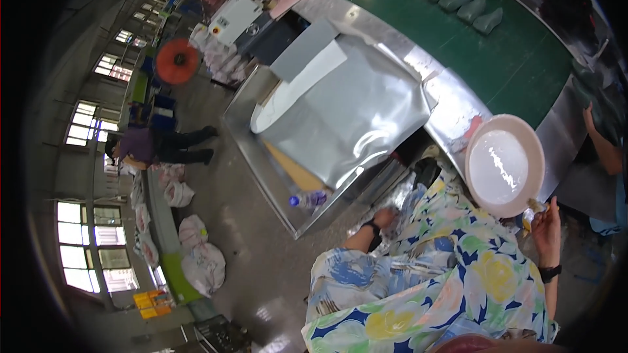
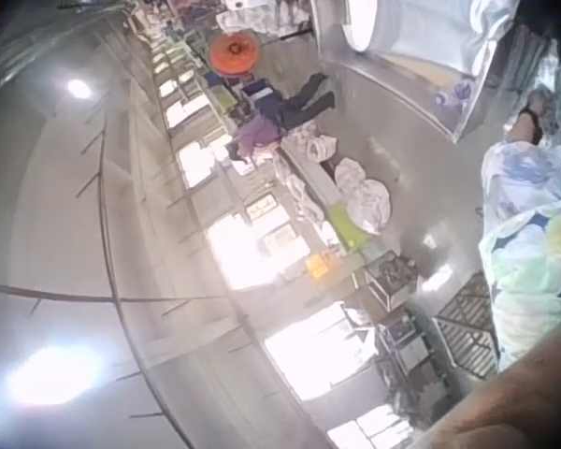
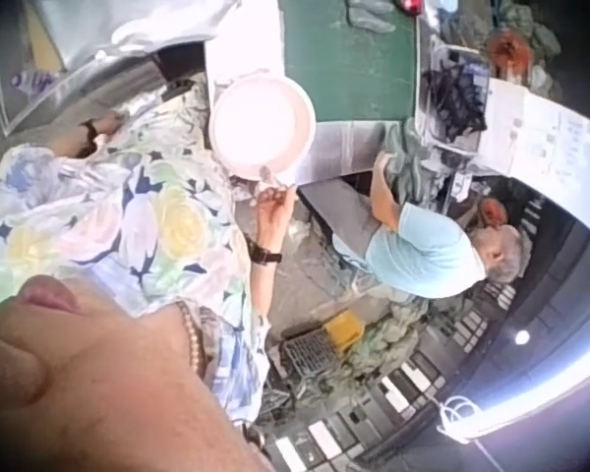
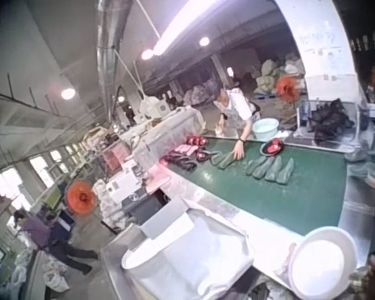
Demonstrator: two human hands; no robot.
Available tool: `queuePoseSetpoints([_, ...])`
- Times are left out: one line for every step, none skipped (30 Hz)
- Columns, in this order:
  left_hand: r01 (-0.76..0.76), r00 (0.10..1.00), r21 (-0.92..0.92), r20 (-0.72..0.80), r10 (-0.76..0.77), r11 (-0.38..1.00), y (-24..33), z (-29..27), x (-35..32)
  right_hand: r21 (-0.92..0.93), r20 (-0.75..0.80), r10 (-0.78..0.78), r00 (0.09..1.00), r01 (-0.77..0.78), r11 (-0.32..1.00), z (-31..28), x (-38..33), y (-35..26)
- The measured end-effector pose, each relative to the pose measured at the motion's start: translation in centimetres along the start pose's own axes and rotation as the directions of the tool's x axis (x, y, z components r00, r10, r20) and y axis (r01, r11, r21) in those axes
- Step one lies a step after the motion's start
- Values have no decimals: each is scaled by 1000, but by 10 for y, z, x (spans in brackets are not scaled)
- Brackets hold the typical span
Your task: Applying white adhesive to the interior and edges of black shoe uppers using a brush.
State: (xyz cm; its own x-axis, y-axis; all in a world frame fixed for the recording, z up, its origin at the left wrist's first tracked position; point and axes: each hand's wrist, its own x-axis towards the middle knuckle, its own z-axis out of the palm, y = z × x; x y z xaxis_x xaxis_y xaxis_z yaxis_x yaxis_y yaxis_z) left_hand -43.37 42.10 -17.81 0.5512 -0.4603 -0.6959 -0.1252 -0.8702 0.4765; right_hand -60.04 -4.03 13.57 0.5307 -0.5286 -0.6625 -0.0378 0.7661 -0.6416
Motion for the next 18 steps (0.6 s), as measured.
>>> queuePoseSetpoints([92, 994, -106, -42, -97, 990, 17, -15, 4, -8, 18, 19, 1000, -18, 1000, 2, 3, 0])
queuePoseSetpoints([71, 992, -266, -80, -95, 961, 27, -27, 9, -18, 28, 43, 999, -42, 999, 7, 7, 0])
queuePoseSetpoints([-27, 960, -220, -276, -36, 975, 54, -41, 10, -22, 40, 38, 998, -37, 999, 8, 10, 1])
queuePoseSetpoints([-93, 941, -237, -339, 7, 967, 77, -56, 8, -28, 60, 37, 998, -35, 999, 9, 12, 1])
queuePoseSetpoints([-161, 915, -247, -401, 50, 956, 99, -73, 5, -36, 59, 52, 997, -50, 998, 7, 15, 2])
queuePoseSetpoints([-234, 893, -238, -435, 112, 943, 123, -92, -3, -43, 96, 64, 993, -60, 997, 3, 16, 2])
queuePoseSetpoints([-317, 857, -187, -476, 197, 930, 136, -105, -8, -48, 138, 75, 988, -69, 996, 1, 18, 2])
queuePoseSetpoints([-303, 858, -191, -482, 180, 934, 143, -112, -13, -55, 147, 90, 985, -83, 995, 0, 19, 3])
queuePoseSetpoints([-368, 814, -160, -531, 234, 916, 149, -118, -15, -55, 154, 83, 985, -75, 996, -3, 18, 4])
queuePoseSetpoints([-431, 765, -124, -576, 288, 894, 155, -121, -20, -54, 161, 74, 984, -66, 996, -6, 17, 5])
queuePoseSetpoints([-405, 779, -114, -563, 276, 907, 163, -129, -26, -50, 165, 78, 983, -71, 996, -7, 16, 5])
queuePoseSetpoints([-401, 778, -108, -564, 276, 910, 166, -132, -31, -54, 151, 83, 985, -75, 996, -7, 13, 4])
queuePoseSetpoints([-379, 780, -68, -561, 279, 923, 168, -133, -36, -56, 136, 85, 987, -79, 995, -6, 11, 4])
queuePoseSetpoints([-358, 781, -29, -557, 282, 933, 169, -132, -40, -51, 139, 86, 987, -80, 996, -7, 10, 4])
queuePoseSetpoints([-362, 779, -30, -558, 285, 932, 168, -132, -42, -51, 126, 89, 988, -83, 995, -7, 8, 4])
queuePoseSetpoints([-362, 778, -23, -559, 288, 932, 170, -133, -44, -50, 113, 91, 989, -86, 995, -8, 8, 4])
queuePoseSetpoints([-363, 783, -28, -550, 289, 932, 173, -135, -46, -44, 114, 89, 990, -84, 995, -11, 9, 4])
queuePoseSetpoints([-364, 789, -31, -542, 290, 931, 176, -138, -48, -38, 96, 89, 991, -86, 996, -15, 11, 4])
